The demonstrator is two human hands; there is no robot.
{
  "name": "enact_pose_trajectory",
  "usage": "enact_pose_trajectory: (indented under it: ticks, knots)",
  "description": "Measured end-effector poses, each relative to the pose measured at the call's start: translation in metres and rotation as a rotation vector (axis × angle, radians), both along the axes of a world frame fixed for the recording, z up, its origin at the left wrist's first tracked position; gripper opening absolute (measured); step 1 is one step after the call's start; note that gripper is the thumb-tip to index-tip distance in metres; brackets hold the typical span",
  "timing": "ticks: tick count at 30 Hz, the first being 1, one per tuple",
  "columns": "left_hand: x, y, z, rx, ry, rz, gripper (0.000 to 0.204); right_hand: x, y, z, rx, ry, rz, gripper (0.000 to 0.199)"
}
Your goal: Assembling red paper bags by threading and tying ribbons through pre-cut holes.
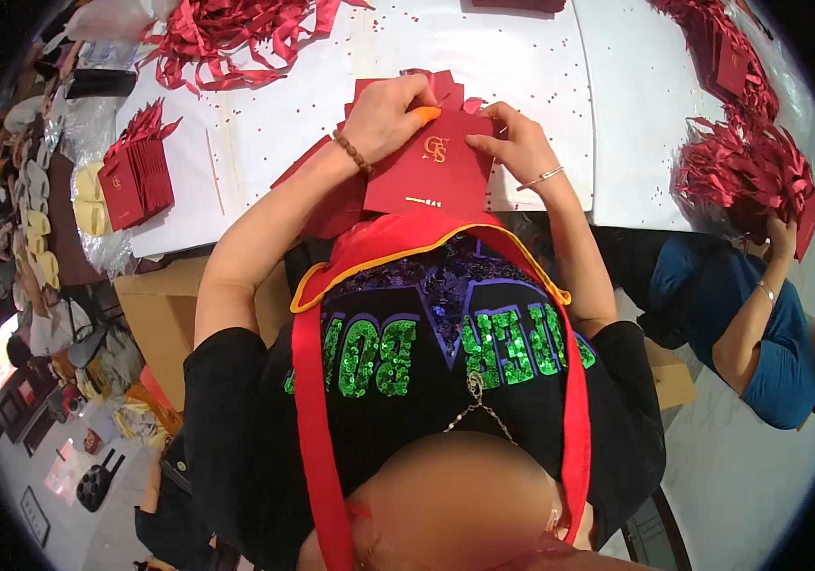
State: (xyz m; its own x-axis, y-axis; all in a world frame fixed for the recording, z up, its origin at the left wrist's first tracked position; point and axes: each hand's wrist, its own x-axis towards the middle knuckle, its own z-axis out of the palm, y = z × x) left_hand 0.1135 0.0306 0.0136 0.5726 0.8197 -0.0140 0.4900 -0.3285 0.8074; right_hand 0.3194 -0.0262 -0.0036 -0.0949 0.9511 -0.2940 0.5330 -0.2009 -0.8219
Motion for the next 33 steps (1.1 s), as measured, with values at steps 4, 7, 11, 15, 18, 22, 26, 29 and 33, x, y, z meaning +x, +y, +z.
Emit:
enact_pose_trajectory:
  ticks: [4,7,11,15,18,22,26,29,33]
  knots:
    - [0.011,-0.012,0.002,-0.043,-0.283,0.052,0.014,-0.001,0.0,-0.001,-0.065,0.055,-0.049,0.027]
    - [0.013,-0.014,-0.003,0.004,-0.117,-0.039,0.02,0.0,0.002,0.002,-0.092,0.036,-0.046,0.041]
    - [0.016,-0.017,-0.01,-0.136,-0.111,0.005,0.02,-0.003,0.002,-0.002,-0.006,0.008,-0.027,0.041]
    - [0.018,-0.015,-0.007,-0.219,-0.136,0.038,0.019,-0.002,0.001,-0.003,-0.034,-0.021,-0.029,0.04]
    - [0.02,-0.014,-0.004,-0.322,-0.161,0.037,0.018,-0.005,0.0,0.0,0.021,0.005,-0.029,0.035]
    - [0.022,-0.015,-0.006,-0.39,-0.144,0.064,0.018,-0.006,0.0,-0.002,0.05,0.028,-0.043,0.03]
    - [0.024,-0.016,-0.001,-0.317,-0.103,0.077,0.018,-0.005,-0.001,-0.004,0.101,0.026,-0.04,0.03]
    - [0.023,-0.016,-0.004,-0.237,-0.061,0.073,0.016,-0.006,0.001,-0.003,0.02,0.004,-0.035,0.039]
    - [0.026,-0.018,-0.008,-0.141,-0.025,0.082,0.021,-0.005,0.001,-0.008,0.017,0.034,-0.033,0.037]
